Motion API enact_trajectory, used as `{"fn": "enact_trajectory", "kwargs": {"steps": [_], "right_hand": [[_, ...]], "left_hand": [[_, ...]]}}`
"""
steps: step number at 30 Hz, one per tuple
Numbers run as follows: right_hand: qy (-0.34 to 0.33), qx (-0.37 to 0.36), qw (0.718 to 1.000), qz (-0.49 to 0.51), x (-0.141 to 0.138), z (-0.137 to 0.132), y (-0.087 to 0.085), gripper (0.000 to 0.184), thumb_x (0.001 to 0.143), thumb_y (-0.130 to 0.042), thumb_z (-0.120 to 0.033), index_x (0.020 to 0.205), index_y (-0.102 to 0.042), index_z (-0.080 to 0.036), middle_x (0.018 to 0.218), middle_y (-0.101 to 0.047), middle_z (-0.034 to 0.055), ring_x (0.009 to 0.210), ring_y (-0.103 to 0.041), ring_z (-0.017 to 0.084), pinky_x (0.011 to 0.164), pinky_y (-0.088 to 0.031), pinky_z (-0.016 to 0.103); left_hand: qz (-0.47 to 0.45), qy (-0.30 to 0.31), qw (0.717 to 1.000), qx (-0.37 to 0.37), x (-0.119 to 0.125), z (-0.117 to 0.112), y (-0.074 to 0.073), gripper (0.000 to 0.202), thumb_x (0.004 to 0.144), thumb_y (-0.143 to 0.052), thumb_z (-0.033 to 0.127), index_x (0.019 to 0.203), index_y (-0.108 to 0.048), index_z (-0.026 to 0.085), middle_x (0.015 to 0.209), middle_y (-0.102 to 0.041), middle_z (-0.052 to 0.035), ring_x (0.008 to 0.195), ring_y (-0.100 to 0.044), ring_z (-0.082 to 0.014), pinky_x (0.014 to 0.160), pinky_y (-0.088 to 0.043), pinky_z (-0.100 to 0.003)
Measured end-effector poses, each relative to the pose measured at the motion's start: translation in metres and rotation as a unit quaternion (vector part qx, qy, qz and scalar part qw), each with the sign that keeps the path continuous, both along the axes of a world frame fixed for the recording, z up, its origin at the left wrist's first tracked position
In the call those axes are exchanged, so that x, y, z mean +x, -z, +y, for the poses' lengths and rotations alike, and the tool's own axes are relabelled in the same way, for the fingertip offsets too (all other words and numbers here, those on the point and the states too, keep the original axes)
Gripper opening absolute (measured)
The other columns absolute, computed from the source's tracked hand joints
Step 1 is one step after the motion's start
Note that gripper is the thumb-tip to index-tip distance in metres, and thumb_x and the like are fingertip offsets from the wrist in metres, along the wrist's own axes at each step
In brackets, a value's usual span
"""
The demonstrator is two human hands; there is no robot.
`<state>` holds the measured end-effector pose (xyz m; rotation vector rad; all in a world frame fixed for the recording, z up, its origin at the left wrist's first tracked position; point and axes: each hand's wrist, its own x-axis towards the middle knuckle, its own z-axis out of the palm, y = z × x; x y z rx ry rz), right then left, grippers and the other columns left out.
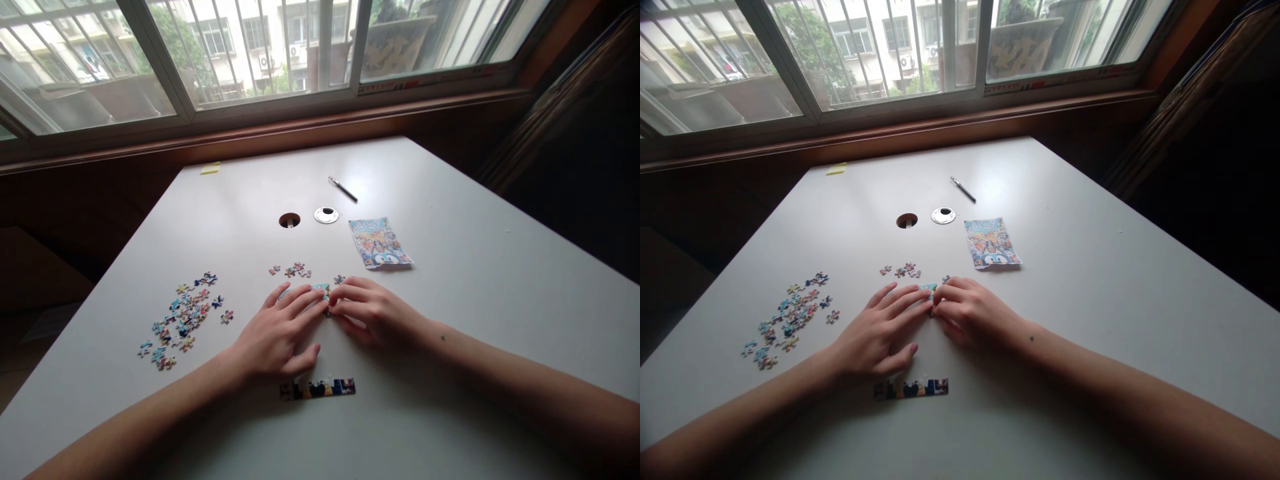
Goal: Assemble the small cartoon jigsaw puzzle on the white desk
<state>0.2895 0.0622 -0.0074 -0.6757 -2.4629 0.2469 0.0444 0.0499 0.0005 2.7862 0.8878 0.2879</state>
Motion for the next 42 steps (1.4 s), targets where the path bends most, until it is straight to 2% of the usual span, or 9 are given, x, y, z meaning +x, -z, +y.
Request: {"fn": "enact_trajectory", "kwargs": {"steps": [6, 11, 14, 16, 19, 22, 26, 33, 42], "right_hand": [[0.015, -0.052, 0.996, 0.075, 0.001, 0.002, 0.000, 0.028, 0.087, -0.051, -0.003, 0.105, -0.067, -0.017, 0.095, -0.071, 0.0088, 0.087, -0.060, 0.019, 0.076, -0.055, 0.034], [0.001, -0.031, 0.998, 0.052, 0.002, 0.002, 0.001, 0.028, 0.085, -0.050, -0.001, 0.095, -0.069, -0.019, 0.095, -0.071, 0.0080, 0.088, -0.061, 0.020, 0.076, -0.054, 0.036], [-0.001, -0.031, 0.997, 0.069, 0.003, 0.001, 0.001, 0.032, 0.082, -0.050, 0.001, 0.099, -0.068, -0.019, 0.098, -0.071, 0.0077, 0.090, -0.062, 0.020, 0.078, -0.055, 0.036], [0.040, -0.020, 0.991, 0.126, 0.005, 0.003, 0.001, 0.036, 0.080, -0.049, 0.003, 0.101, -0.067, -0.019, 0.099, -0.070, 0.0071, 0.091, -0.063, 0.020, 0.079, -0.055, 0.036], [0.162, 0.008, 0.970, 0.179, 0.009, 0.009, 0.002, 0.034, 0.080, -0.049, 0.002, 0.099, -0.067, -0.020, 0.095, -0.068, 0.0067, 0.091, -0.062, 0.021, 0.085, -0.053, 0.040], [0.214, -0.010, 0.967, 0.139, 0.012, 0.016, 0.004, 0.030, 0.080, -0.052, -0.001, 0.095, -0.068, -0.020, 0.094, -0.066, 0.0068, 0.091, -0.061, 0.023, 0.088, -0.050, 0.043], [0.210, -0.042, 0.973, 0.087, 0.014, 0.020, 0.007, 0.025, 0.082, -0.055, -0.006, 0.095, -0.071, -0.020, 0.095, -0.066, 0.0072, 0.091, -0.061, 0.024, 0.087, -0.049, 0.042], [0.216, -0.048, 0.975, 0.034, 0.015, 0.021, 0.011, 0.024, 0.087, -0.062, -0.018, 0.108, -0.072, -0.021, 0.100, -0.064, 0.0086, 0.092, -0.060, 0.024, 0.088, -0.047, 0.043], [0.223, -0.091, 0.970, 0.038, 0.014, 0.020, 0.008, 0.009, 0.084, -0.065, -0.018, 0.093, -0.066, -0.018, 0.094, -0.066, 0.0073, 0.090, -0.060, 0.024, 0.086, -0.045, 0.041]], "left_hand": [[0.005, 0.001, 1.000, 0.001, 0.000, 0.001, 0.000, 0.068, 0.087, -0.053, 0.036, 0.151, -0.034, 0.022, 0.155, -0.038, -0.0072, 0.144, -0.033, -0.0297, 0.122, -0.015, -0.051], [0.012, 0.002, 1.000, 0.000, 0.000, 0.001, 0.000, 0.066, 0.088, -0.051, 0.038, 0.150, -0.035, 0.021, 0.156, -0.038, -0.0069, 0.145, -0.031, -0.0292, 0.122, -0.016, -0.051], [0.017, 0.003, 1.000, -0.002, 0.000, 0.001, 0.000, 0.066, 0.088, -0.051, 0.038, 0.150, -0.034, 0.021, 0.157, -0.036, -0.0068, 0.145, -0.030, -0.0288, 0.122, -0.016, -0.051], [0.021, 0.002, 1.000, -0.004, 0.000, 0.001, 0.000, 0.066, 0.088, -0.050, 0.039, 0.150, -0.035, 0.021, 0.157, -0.035, -0.0068, 0.146, -0.030, -0.0290, 0.122, -0.016, -0.051], [0.019, 0.002, 1.000, -0.011, 0.000, 0.001, -0.001, 0.065, 0.088, -0.051, 0.040, 0.149, -0.037, 0.021, 0.157, -0.035, -0.0072, 0.145, -0.030, -0.0301, 0.122, -0.016, -0.051], [0.016, 0.003, 1.000, -0.018, -0.001, 0.002, -0.001, 0.068, 0.087, -0.053, 0.040, 0.150, -0.035, 0.022, 0.157, -0.035, -0.0069, 0.145, -0.030, -0.0303, 0.122, -0.016, -0.051], [0.018, 0.002, 1.000, -0.020, -0.001, 0.002, -0.001, 0.068, 0.087, -0.052, 0.039, 0.150, -0.034, 0.021, 0.158, -0.033, -0.0071, 0.146, -0.029, -0.0296, 0.122, -0.014, -0.050], [-0.003, 0.004, 1.000, -0.018, -0.001, 0.001, -0.001, 0.068, 0.086, -0.053, 0.037, 0.150, -0.034, 0.021, 0.156, -0.037, -0.0089, 0.144, -0.032, -0.0305, 0.122, -0.016, -0.051], [-0.011, 0.006, 1.000, -0.021, -0.002, 0.001, -0.001, 0.068, 0.085, -0.054, 0.036, 0.148, -0.036, 0.021, 0.155, -0.039, -0.0088, 0.144, -0.034, -0.0306, 0.122, -0.017, -0.051]]}}
